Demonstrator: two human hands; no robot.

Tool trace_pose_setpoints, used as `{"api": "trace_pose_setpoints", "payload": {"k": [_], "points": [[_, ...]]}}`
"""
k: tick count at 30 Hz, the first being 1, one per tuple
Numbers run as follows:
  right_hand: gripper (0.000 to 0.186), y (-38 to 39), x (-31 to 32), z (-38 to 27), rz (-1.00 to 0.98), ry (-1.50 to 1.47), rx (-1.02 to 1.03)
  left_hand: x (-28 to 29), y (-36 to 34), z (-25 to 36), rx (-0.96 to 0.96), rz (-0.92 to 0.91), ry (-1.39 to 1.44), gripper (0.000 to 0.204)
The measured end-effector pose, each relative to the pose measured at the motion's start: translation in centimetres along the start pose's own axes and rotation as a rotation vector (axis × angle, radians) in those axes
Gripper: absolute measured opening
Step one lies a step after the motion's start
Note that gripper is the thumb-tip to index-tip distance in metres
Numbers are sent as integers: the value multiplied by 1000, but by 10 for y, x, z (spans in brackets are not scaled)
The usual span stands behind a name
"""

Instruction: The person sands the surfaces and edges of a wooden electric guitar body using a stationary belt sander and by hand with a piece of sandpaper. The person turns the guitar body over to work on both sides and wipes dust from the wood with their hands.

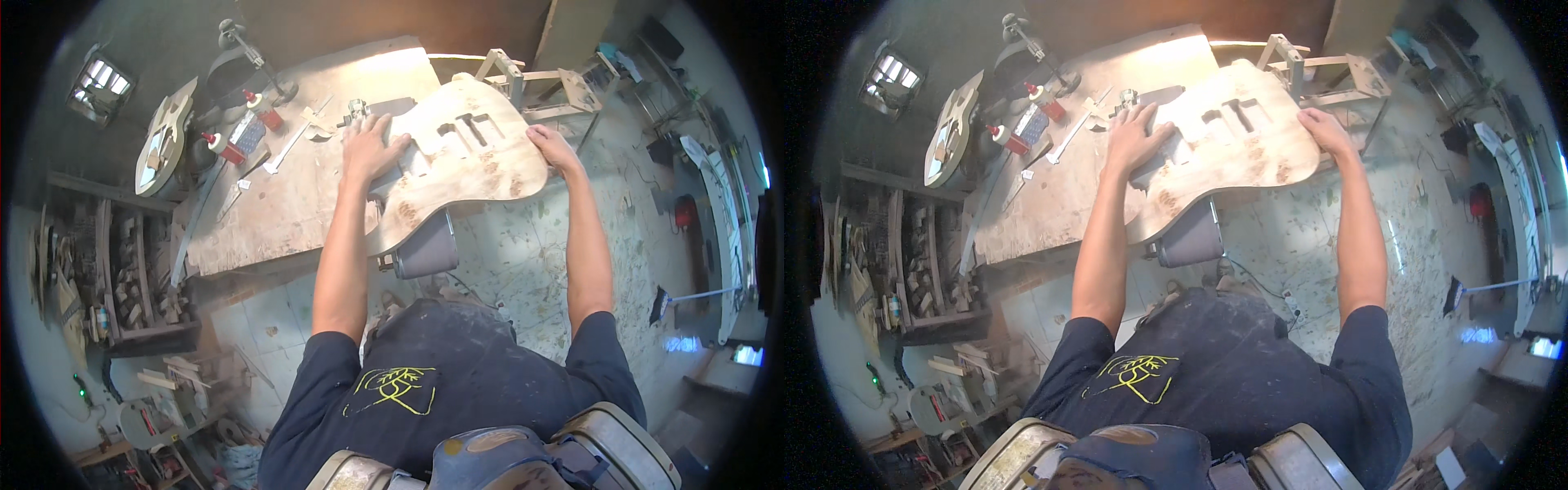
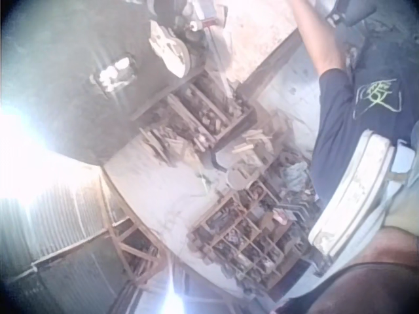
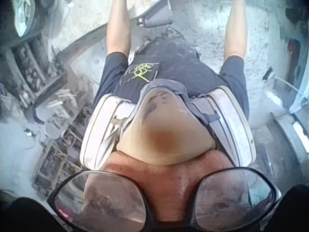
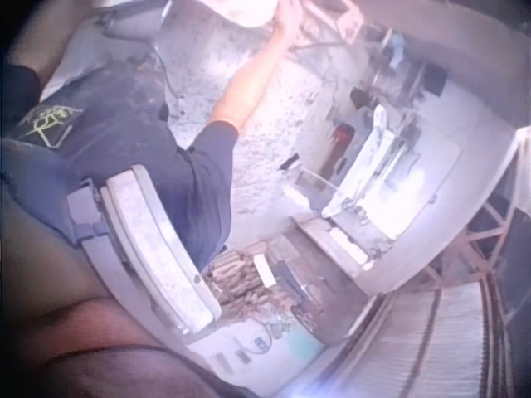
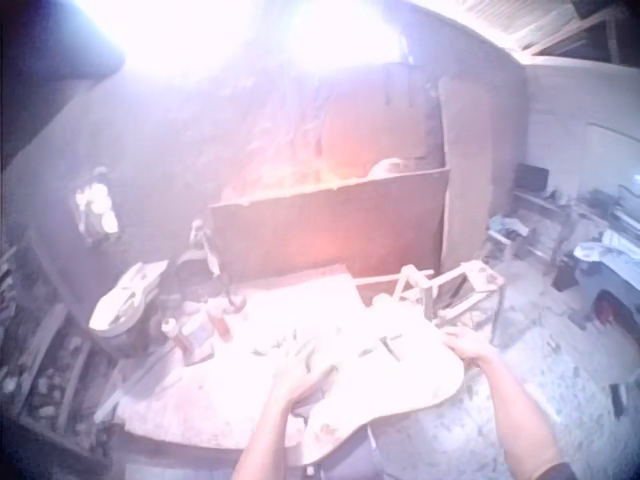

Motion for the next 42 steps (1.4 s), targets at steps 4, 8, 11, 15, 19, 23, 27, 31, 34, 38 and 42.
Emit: {"api": "trace_pose_setpoints", "payload": {"k": [4,8,11,15,19,23,27,31,34,38,42], "points": [[38,17,-41,-33,31,155,185,44,7,-16,55,-88,-65,75],[37,19,-91,-52,39,151,213,75,13,-56,256,-289,-55,70],[36,30,-133,-85,44,220,348,77,35,-89,253,-296,13,69],[37,34,-169,-112,62,367,402,87,62,-113,267,-296,22,66],[37,38,-196,-121,50,438,396,103,81,-134,333,-249,79,69],[36,61,-217,-141,82,373,404,113,96,-159,353,-249,112,71],[36,66,-221,-140,101,438,367,116,100,-163,291,-235,108,71],[36,67,-215,-136,100,438,351,113,96,-161,298,-264,119,73],[36,82,-209,-146,161,447,295,111,94,-162,271,-251,88,73],[39,62,-186,-110,138,418,320,98,78,-131,178,-245,107,74],[40,63,-164,-92,113,205,308,89,67,-106,179,-285,107,72]]}}
Point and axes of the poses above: each hand's wrist, its own y-axis away from the middle knuckle, its own x-axis out of the back of the hand, z = x × y, the point moved 4 cm from there along -y, towards the middle knuckle, and after that the axes turned 11 degrees about z, right-handed, at the moved point
